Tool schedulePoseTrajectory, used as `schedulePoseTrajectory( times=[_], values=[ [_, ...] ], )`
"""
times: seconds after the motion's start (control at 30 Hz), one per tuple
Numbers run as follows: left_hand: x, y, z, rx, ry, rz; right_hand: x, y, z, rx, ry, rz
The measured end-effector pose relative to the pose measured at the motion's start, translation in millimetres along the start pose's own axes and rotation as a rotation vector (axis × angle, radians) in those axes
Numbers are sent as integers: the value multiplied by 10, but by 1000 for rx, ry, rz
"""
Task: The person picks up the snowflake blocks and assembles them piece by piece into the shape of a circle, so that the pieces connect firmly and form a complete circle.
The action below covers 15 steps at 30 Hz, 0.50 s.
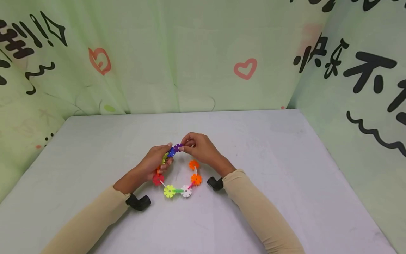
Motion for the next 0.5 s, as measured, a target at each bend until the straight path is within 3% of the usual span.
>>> schedulePoseTrajectory(
  times=[0.23, 0.5],
  values=[
    [-27, 8, 21, -12, -1, 5, -21, -22, 3, 20, -14, -17],
    [-49, 2, 65, 22, 49, -3, 1, -51, 34, 72, 29, -25]
  ],
)
Point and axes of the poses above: each hand's wrist, its own y-axis towards the middle knuckle, its own z-axis out of the palm, x = y × z, the point moved 6 cm from there along y, towards the middle knuckle, and after that the axes turned 9 degrees about z, right-handed, at the moved point
